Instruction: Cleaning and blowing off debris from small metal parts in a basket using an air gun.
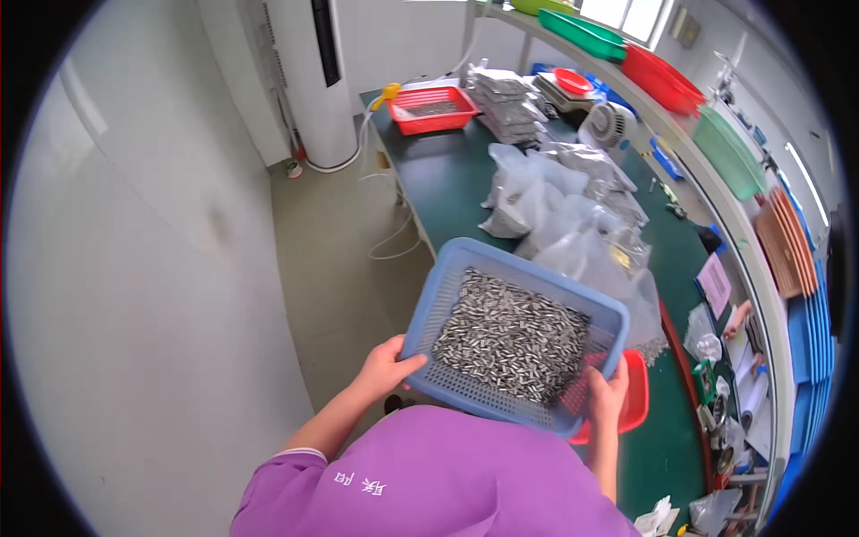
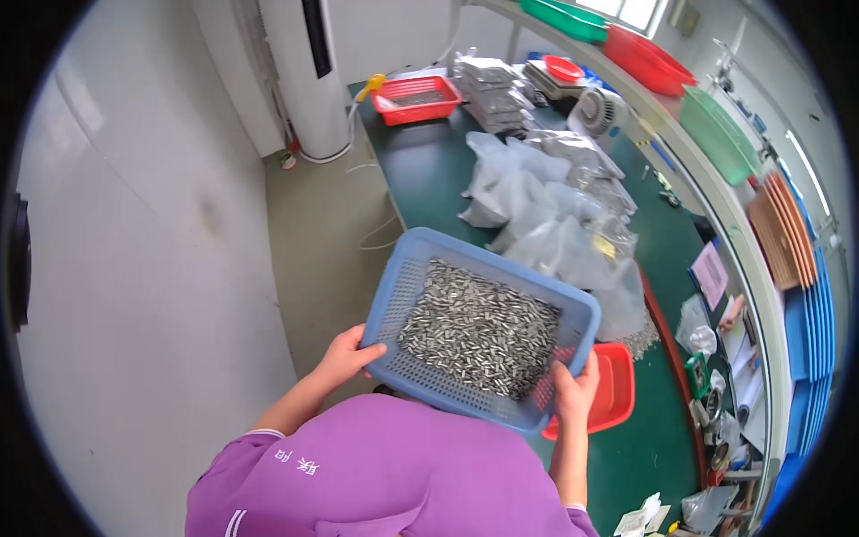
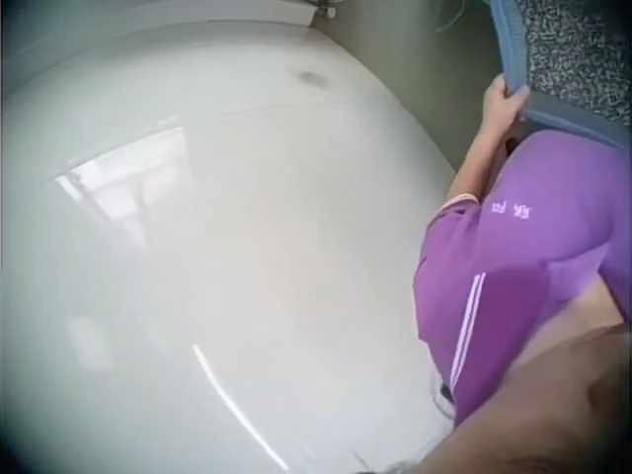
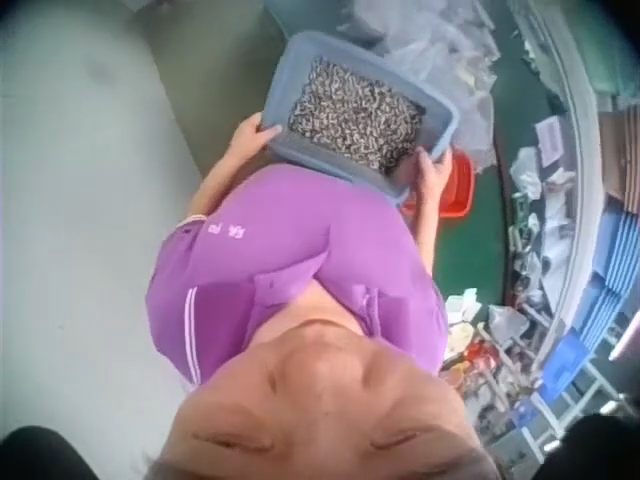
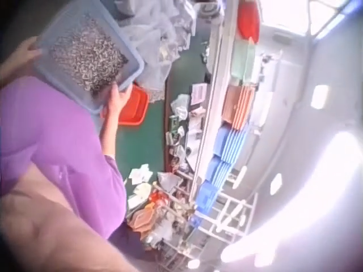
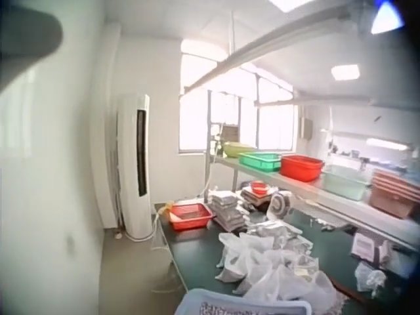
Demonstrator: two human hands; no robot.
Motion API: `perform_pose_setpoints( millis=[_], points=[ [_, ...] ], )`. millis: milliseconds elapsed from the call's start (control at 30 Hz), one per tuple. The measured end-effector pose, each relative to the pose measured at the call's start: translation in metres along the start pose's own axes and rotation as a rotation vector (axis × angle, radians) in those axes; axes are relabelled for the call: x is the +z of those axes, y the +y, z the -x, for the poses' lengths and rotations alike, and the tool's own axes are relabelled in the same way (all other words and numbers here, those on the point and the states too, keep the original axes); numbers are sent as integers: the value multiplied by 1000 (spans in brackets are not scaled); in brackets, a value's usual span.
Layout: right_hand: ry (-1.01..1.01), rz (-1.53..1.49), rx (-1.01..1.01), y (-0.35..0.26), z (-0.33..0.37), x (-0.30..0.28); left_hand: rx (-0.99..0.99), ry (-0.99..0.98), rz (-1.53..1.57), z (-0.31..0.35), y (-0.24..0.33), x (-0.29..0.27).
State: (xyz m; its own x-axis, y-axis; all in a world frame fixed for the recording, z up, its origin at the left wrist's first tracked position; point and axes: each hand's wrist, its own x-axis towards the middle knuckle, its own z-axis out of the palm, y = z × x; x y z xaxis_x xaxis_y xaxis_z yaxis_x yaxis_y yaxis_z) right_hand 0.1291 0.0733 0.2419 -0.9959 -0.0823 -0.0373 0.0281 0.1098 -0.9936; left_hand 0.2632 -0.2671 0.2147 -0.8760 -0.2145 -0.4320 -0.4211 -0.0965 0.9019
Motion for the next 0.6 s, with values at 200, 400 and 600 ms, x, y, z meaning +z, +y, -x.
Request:
perform_pose_setpoints(
  millis=[200, 400, 600],
  points=[
    [-441, 43, 104, 77, -42, 234, -40, 502, 12, 40, -102, -157],
    [-810, 170, 189, 151, -68, 384, -140, 751, 71, 56, -164, -234],
    [-910, 447, 157, 206, -125, 491, -237, 902, 222, -9, -210, -278]
  ],
)
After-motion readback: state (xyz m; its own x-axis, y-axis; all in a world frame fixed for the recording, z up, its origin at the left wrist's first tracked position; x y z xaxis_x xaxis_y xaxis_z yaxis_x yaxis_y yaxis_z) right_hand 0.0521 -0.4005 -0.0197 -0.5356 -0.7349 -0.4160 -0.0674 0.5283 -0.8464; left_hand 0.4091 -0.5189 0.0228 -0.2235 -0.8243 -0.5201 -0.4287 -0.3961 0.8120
